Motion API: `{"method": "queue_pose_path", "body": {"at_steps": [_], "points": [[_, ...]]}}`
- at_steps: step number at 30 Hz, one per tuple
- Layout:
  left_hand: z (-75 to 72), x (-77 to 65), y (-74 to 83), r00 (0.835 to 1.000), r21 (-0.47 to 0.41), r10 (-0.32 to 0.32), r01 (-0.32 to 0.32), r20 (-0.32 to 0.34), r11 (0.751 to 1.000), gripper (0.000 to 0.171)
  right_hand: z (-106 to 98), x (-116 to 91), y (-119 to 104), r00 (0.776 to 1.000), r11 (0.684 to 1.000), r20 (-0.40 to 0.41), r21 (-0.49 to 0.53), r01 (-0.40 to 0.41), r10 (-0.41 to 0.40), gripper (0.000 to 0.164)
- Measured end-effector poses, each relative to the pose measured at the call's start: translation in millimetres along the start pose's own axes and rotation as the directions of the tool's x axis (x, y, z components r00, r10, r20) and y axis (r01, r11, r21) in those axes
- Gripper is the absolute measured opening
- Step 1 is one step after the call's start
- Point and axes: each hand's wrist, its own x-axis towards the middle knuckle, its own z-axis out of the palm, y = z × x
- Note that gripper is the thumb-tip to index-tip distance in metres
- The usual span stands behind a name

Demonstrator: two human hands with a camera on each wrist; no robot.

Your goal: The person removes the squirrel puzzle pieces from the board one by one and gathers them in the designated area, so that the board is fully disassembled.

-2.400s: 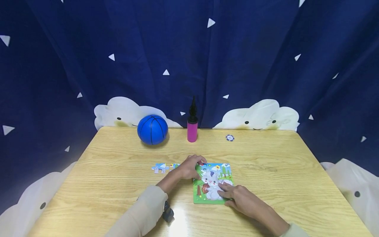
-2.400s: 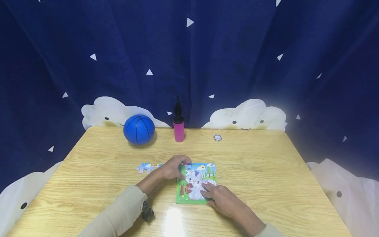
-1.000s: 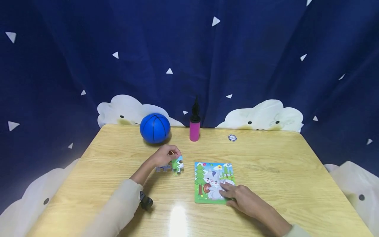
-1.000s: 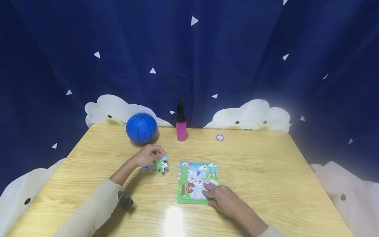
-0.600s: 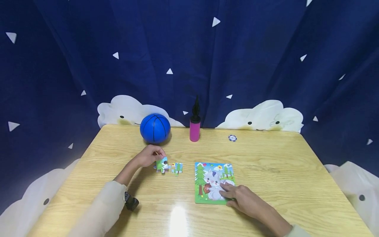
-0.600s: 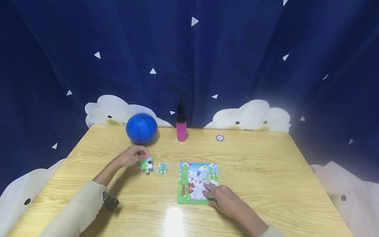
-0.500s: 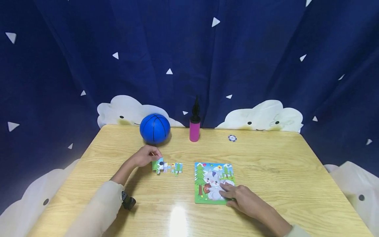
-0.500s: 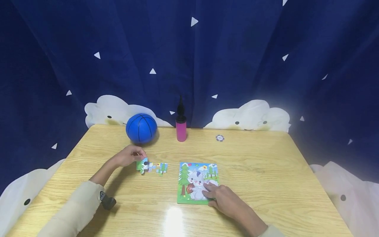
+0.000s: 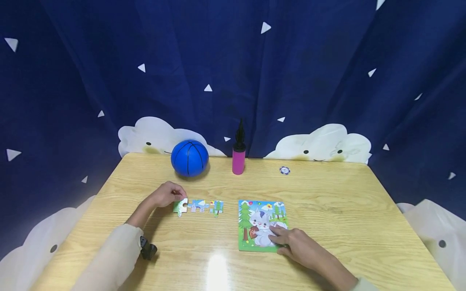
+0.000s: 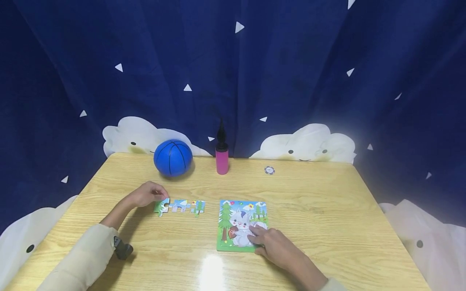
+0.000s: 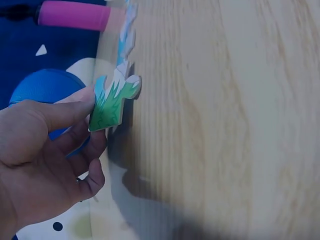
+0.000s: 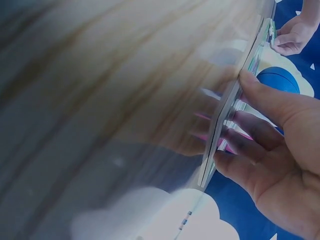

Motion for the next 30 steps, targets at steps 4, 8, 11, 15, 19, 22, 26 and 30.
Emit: {"method": "queue_pose_path", "body": {"at_steps": [4, 8, 11, 15, 19, 22, 26, 30], "points": [[1.1, 0.1, -0.6, 0.999, 0.004, -0.039, 0.039, -0.03, 0.999, 0.011, 0, 0, 0, 1.0, 1.0, -0.007, -0.004, 0.005, -0.005, 0.039], [3.4, -0.8, -0.6, 0.996, 0.015, -0.065, 0.066, -0.057, 0.998, 0.011, 0, 0, 1, 1.0, 1.0, -0.012, -0.007, 0.006, -0.006, 0.039], [5.7, -0.8, -1.6, 0.994, 0.017, -0.082, 0.083, -0.066, 0.996, 0.012, 0, -1, 0, 1.0, 1.0, -0.014, -0.014, 0.009, -0.009, 0.039], [7.7, 1.0, -3.5, 0.994, 0.026, -0.076, 0.078, -0.075, 0.997, 0.012, 0, -1, 0, 1.0, 1.0, -0.013, -0.02, 0.014, -0.014, 0.038], [7.3, 2.5, -2.2, 0.994, 0.03, -0.069, 0.071, -0.087, 0.997, 0.012, -1, -1, -1, 1.0, 1.0, -0.002, -0.008, 0.01, -0.01, 0.039], [8.1, 4.5, 1.6, 0.995, 0.02, -0.025, 0.027, -0.099, 0.999, 0.011, -2, -1, -1, 1.0, 1.0, 0.008, -0.015, 0.007, -0.007, 0.039], [12.4, 8.5, 12.0, 0.99, 0.028, 0.048, -0.045, -0.13, 0.999, 0.01, -3, -1, -1, 1.0, 0.999, 0.014, -0.052, 0.005, -0.004, 0.039], [19.8, 13.4, 29.6, 0.987, 0.043, 0.077, -0.071, -0.144, 0.997, 0.008, -2, -1, -3, 1.0, 0.997, 0.0, -0.075, 0.001, -0.001, 0.04]]}}
